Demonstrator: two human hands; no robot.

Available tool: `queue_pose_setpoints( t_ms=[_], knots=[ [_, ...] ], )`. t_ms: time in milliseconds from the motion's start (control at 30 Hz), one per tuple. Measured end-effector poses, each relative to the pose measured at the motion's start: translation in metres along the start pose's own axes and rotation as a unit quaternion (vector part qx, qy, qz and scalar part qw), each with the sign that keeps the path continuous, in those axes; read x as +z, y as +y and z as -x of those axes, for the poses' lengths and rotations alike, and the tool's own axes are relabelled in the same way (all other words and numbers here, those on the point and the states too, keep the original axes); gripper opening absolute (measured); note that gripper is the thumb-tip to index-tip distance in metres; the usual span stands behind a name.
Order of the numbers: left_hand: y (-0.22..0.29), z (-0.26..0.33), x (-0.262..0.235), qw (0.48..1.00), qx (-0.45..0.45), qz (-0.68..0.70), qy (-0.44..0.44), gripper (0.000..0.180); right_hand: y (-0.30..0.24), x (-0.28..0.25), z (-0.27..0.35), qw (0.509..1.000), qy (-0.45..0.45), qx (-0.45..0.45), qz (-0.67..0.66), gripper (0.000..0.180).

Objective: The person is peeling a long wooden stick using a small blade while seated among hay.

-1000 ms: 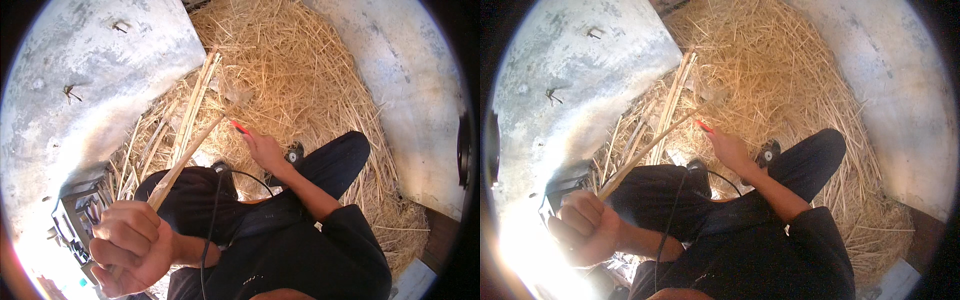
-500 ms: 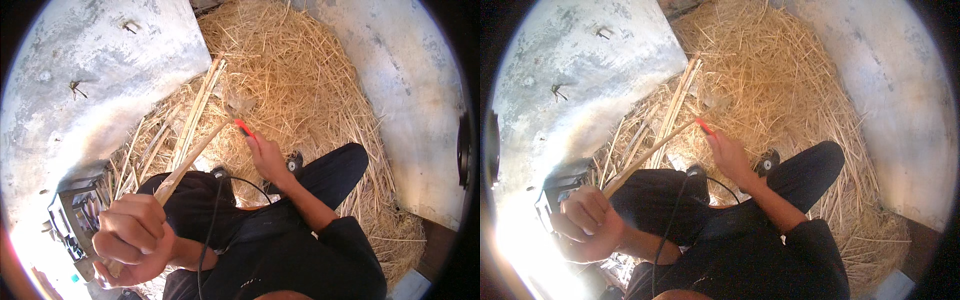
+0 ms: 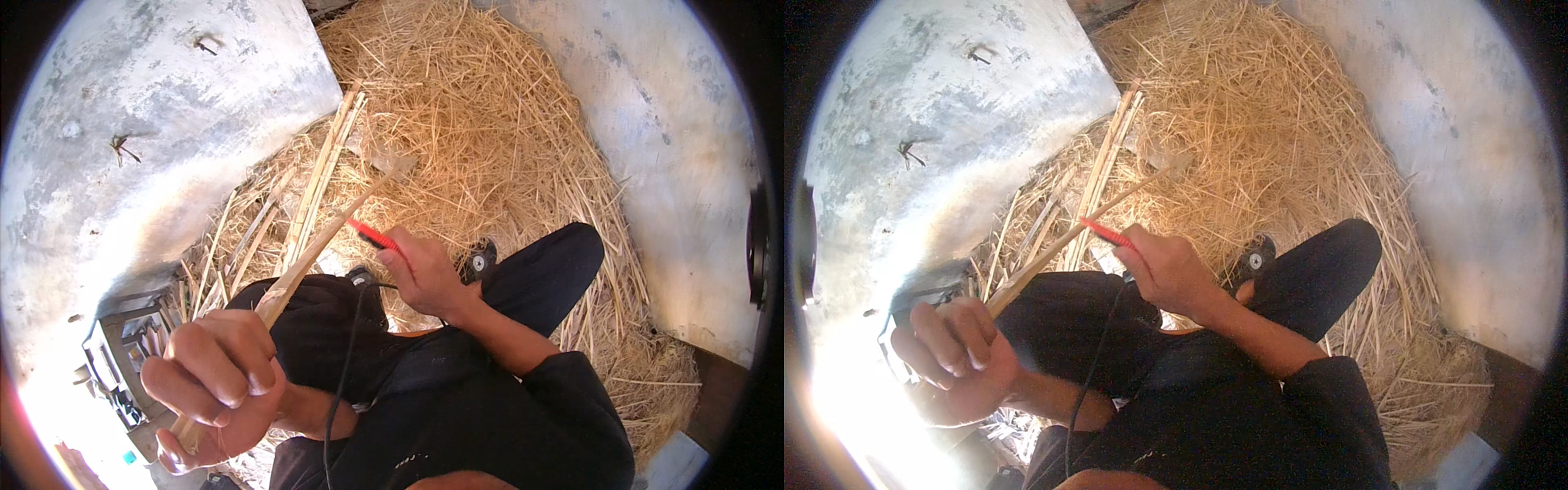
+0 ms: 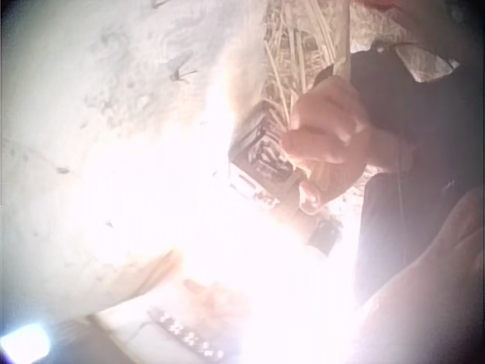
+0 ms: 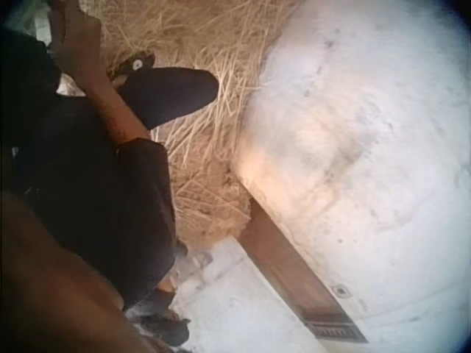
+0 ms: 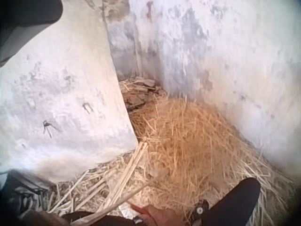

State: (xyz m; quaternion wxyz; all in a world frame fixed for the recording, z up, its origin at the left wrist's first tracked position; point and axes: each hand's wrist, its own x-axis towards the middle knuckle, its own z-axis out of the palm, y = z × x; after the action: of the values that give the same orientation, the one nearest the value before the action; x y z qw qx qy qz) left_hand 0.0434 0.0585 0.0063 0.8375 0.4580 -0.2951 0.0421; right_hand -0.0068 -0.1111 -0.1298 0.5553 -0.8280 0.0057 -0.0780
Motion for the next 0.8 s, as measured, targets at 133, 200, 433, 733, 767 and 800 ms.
queue_pose_setpoints(
  t_ms=[133,200,433,733,767,800],
  knots=[
    [0.003,0.002,0.006,0.997,0.057,-0.014,0.058,0.036,0.087,0.022,0.0,0.966,0.012,0.155,0.204,0.026],
    [0.007,0.001,0.002,0.996,0.085,0.025,-0.003,0.027,0.093,0.01,-0.005,0.969,0.001,0.156,0.191,0.025],
    [0.001,0.006,-0.002,0.994,0.109,-0.028,0.01,0.032,0.034,0.009,0.0,0.994,0.016,-0.038,0.105,0.022],
    [-0.003,0.016,-0.011,0.964,0.174,-0.112,0.167,0.031,0.064,-0.001,0.0,0.987,0.051,0.075,0.136,0.019],
    [-0.002,0.015,-0.012,0.976,0.156,-0.07,0.133,0.031,0.051,0.0,-0.004,0.994,0.054,0.04,0.088,0.02],
    [-0.002,0.013,-0.013,0.985,0.136,-0.028,0.099,0.031,0.052,0.006,-0.003,0.994,0.046,0.025,0.092,0.02]
  ],
)
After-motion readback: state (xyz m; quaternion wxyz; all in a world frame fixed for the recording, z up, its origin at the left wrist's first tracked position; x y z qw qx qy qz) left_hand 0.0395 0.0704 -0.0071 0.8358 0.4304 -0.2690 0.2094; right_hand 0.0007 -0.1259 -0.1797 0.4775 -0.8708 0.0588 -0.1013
